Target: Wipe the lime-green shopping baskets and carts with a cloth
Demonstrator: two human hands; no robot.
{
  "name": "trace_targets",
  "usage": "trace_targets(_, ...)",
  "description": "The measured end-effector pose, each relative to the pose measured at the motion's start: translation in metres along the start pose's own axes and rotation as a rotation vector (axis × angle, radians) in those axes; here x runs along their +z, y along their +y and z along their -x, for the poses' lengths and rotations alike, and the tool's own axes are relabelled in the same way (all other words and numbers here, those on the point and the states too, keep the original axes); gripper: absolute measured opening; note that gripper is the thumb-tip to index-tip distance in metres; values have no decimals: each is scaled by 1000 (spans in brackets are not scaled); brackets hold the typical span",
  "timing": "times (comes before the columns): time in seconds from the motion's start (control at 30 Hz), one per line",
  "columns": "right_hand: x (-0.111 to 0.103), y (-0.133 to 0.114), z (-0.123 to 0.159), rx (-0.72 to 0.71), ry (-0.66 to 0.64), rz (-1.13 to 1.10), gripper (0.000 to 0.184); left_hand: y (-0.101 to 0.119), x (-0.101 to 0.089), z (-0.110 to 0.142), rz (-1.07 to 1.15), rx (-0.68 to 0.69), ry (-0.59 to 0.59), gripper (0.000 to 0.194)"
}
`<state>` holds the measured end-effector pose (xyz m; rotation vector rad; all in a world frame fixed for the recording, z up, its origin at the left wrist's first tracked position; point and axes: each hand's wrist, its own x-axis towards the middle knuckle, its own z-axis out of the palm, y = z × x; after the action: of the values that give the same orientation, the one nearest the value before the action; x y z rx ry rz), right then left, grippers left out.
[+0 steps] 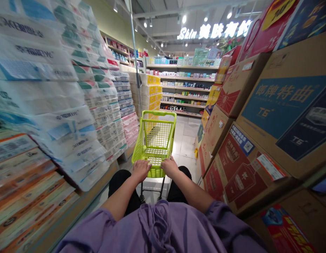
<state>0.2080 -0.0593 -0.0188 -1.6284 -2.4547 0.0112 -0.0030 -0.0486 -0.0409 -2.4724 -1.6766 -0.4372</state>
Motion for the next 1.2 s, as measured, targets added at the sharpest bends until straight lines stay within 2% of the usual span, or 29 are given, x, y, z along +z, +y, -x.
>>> trace_targets(0.2, -4, -5, 5, -35, -27, 57, 21, 26, 10, 14, 48, 32, 57, 44)
trace_targets(0.37, -4, -20, 18, -37, -32, 39, 21, 37, 6, 28, 64, 124, 31, 48)
trace_targets(0.5, -4, -22, 21, -107, -23, -15, 25, 24, -2, 30, 83, 190, 14, 47)
trace_targets(0.63, -15, 5, 13, -260, -9, -45, 28, 4, -6, 27, 101, 187, 30, 42)
trace_targets(0.77, -31, 32, -11, -143, -14, 23, 39, -13, -9, 22, 112, 173, 22, 39)
trace_targets(0.9, -32, 32, -32, -117, -64, 108, 32, -20, -11, 13, 98, 72, -4, 40)
trace_targets(1.03, -24, 19, -42, -165, -38, 166, 34, -4, -10, 7, 134, -57, -24, 46)
trace_targets(1.2, -14, -4, -49, -157, -33, 157, 37, 26, -4, 14, 109, -76, 47, 53)
